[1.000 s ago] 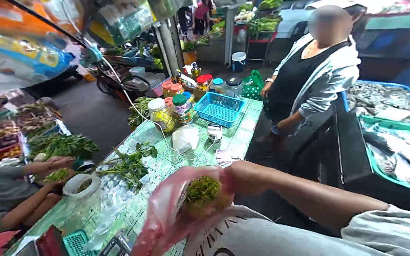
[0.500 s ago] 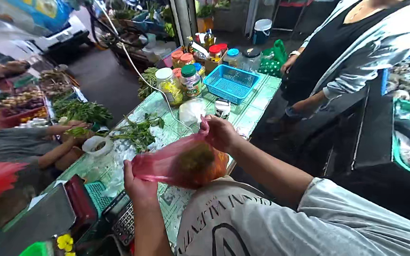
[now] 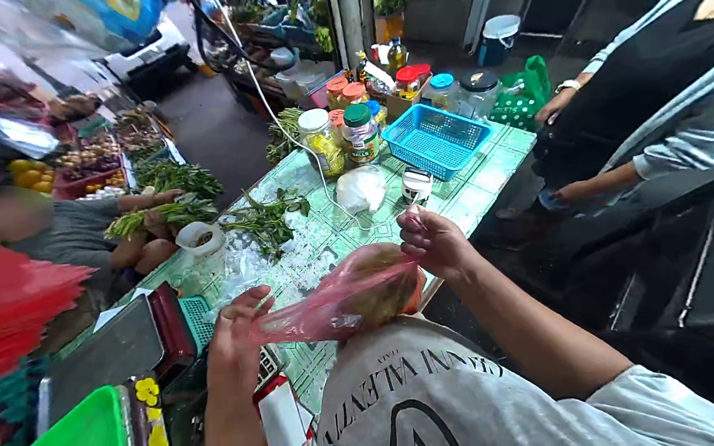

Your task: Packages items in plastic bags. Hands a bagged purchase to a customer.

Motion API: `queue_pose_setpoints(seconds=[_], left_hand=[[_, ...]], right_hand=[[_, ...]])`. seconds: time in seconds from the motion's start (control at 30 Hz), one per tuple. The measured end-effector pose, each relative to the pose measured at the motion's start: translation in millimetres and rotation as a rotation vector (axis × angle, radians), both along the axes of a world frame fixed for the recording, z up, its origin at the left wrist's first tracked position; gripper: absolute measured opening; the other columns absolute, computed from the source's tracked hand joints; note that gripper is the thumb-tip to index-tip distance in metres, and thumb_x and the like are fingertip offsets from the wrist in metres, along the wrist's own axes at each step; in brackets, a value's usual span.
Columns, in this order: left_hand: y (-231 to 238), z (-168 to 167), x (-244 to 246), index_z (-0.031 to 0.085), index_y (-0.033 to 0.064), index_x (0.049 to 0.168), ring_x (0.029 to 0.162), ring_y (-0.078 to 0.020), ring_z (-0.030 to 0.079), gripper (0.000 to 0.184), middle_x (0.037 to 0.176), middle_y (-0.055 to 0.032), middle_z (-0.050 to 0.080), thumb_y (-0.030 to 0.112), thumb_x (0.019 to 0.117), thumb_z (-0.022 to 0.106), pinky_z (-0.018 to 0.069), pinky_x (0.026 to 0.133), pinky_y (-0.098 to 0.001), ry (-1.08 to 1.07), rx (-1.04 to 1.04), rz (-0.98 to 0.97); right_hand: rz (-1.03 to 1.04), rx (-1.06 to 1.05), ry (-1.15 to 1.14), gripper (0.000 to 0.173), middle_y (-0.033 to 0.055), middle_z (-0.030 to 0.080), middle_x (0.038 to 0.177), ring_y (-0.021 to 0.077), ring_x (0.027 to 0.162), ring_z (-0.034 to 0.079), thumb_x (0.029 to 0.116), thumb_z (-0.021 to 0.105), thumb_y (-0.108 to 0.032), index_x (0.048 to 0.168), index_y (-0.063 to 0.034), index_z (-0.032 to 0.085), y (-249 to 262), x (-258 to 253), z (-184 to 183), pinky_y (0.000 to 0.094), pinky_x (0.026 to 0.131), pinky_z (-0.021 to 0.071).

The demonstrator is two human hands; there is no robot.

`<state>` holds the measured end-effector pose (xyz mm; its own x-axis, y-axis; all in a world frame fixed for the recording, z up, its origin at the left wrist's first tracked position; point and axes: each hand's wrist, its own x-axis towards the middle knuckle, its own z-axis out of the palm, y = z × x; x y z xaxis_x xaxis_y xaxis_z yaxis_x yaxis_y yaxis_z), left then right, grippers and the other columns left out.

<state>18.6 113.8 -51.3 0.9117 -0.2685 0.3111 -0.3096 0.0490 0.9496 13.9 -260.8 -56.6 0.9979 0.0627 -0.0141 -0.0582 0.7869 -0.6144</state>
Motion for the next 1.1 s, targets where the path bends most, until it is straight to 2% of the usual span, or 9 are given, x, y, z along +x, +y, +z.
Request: queue_pose_setpoints(seconds=[0.07, 0.17, 0.23, 0.4, 0.5, 0.6, 0.83, 0.93, 1.1], left_hand=[[9.7, 2.0, -26.3, 0.057, 0.0162, 0.138, 0.132, -0.0174, 0.057, 0.082, 0.141, -0.0011, 0.061, 0.054, 0.0713, 0.088, 0.0495, 0.111, -0.0393, 0.062, 0.227, -0.081], [-2.5, 1.4, -51.1, 0.076, 0.0075, 0.109, 0.105, -0.0051, 0.070, 0.037, 0.109, 0.0005, 0.076, 0.031, 0.0824, 0.083, 0.0592, 0.094, -0.0270, -0.068, 0.504, 0.082], [2.9, 2.7, -37.4, 0.078, 0.0137, 0.095, 0.105, -0.0026, 0.068, 0.018, 0.105, 0.0029, 0.075, 0.031, 0.0915, 0.072, 0.0564, 0.094, -0.0235, -0.254, 0.502, 0.109], [-41.1, -28.8, 19.7, 0.080, 0.0170, 0.106, 0.133, -0.0285, 0.058, 0.021, 0.127, -0.0073, 0.071, 0.031, 0.0916, 0.073, 0.0434, 0.116, -0.0463, 0.071, -0.586, -0.248], [-77.4, -32.4, 31.1, 0.078, 0.0181, 0.090, 0.070, -0.0095, 0.070, 0.016, 0.075, 0.0033, 0.072, 0.029, 0.0953, 0.068, 0.0594, 0.069, -0.0290, 0.262, -0.875, -0.361], [-84.4, -20.7, 31.2, 0.072, 0.0192, 0.086, 0.048, -0.0042, 0.053, 0.012, 0.061, 0.0048, 0.059, 0.028, 0.0942, 0.073, 0.0489, 0.049, -0.0210, 0.230, -0.515, -0.265], [-72.4, -28.1, 20.4, 0.075, 0.0166, 0.118, 0.112, -0.0107, 0.066, 0.028, 0.121, 0.0031, 0.071, 0.033, 0.0993, 0.062, 0.0553, 0.099, -0.0366, 0.040, 0.008, -0.256], [-80.3, -35.9, 12.6, 0.074, 0.0078, 0.109, 0.103, -0.0116, 0.065, 0.025, 0.110, -0.0007, 0.069, 0.013, 0.1023, 0.051, 0.0567, 0.091, -0.0354, 0.036, 0.052, -0.113], [-100.5, -32.9, -1.1, 0.063, 0.0067, 0.102, 0.080, -0.0123, 0.069, 0.020, 0.089, -0.0033, 0.069, 0.000, 0.0869, 0.075, 0.0610, 0.072, -0.0319, 0.139, 0.051, 0.200]], right_hand=[[-0.029, -0.062, 0.008, 0.029, -0.0044, 0.055, 0.075, 0.0024, 0.056, 0.047, 0.1083, 0.039, -0.022, 0.085, -0.0187, 0.056, -0.1, -1.1, 3.7, 0.0181, 0.054, 0.0428], [-0.064, 0.050, 0.128, 0.031, 0.0013, 0.062, 0.076, 0.0112, 0.066, 0.062, 0.1094, 0.035, -0.018, 0.086, -0.0145, 0.055, 1.4, 4.8, 12.0, 0.0292, 0.070, 0.0569], [-0.107, 0.169, 0.229, 0.032, -0.0008, 0.056, 0.072, 0.0056, 0.054, 0.052, 0.1111, 0.032, -0.021, 0.088, -0.0140, 0.052, 1.7, 12.7, 10.9, 0.0191, 0.055, 0.0495], [-0.059, -0.226, 0.132, 0.020, -0.0042, 0.055, 0.072, 0.0031, 0.051, 0.042, 0.1089, 0.040, -0.018, 0.095, -0.0134, 0.054, 7.9, 25.7, -1.8, 0.0196, 0.049, 0.0397], [-0.030, -0.554, -0.026, 0.009, -0.0041, 0.054, 0.073, 0.0059, 0.056, 0.047, 0.1003, 0.058, -0.015, 0.093, -0.0112, 0.056, 7.9, 23.1, 1.2, 0.0252, 0.054, 0.0439], [0.028, -0.691, -0.155, 0.008, -0.0009, 0.063, 0.081, 0.0069, 0.065, 0.055, 0.0964, 0.062, -0.011, 0.098, -0.0049, 0.066, 12.5, 10.3, 10.8, 0.0261, 0.062, 0.0478], [0.163, -0.875, -0.367, 0.016, 0.0044, 0.073, 0.099, 0.0083, 0.087, 0.068, 0.0980, 0.059, -0.002, 0.103, -0.0004, 0.073, 45.8, -13.0, 10.3, 0.0287, 0.081, 0.0596], [0.232, -0.927, -0.343, 0.021, 0.0060, 0.073, 0.096, 0.0127, 0.081, 0.071, 0.0963, 0.062, -0.001, 0.117, -0.0023, 0.065, 63.4, -12.5, -0.7, 0.0317, 0.075, 0.0625], [0.297, -1.012, -0.242, 0.064, 0.0052, 0.074, 0.094, 0.0147, 0.075, 0.073, 0.0956, 0.065, -0.003, 0.153, -0.0146, 0.040, 77.6, -12.9, -0.3, 0.0331, 0.068, 0.0641]])
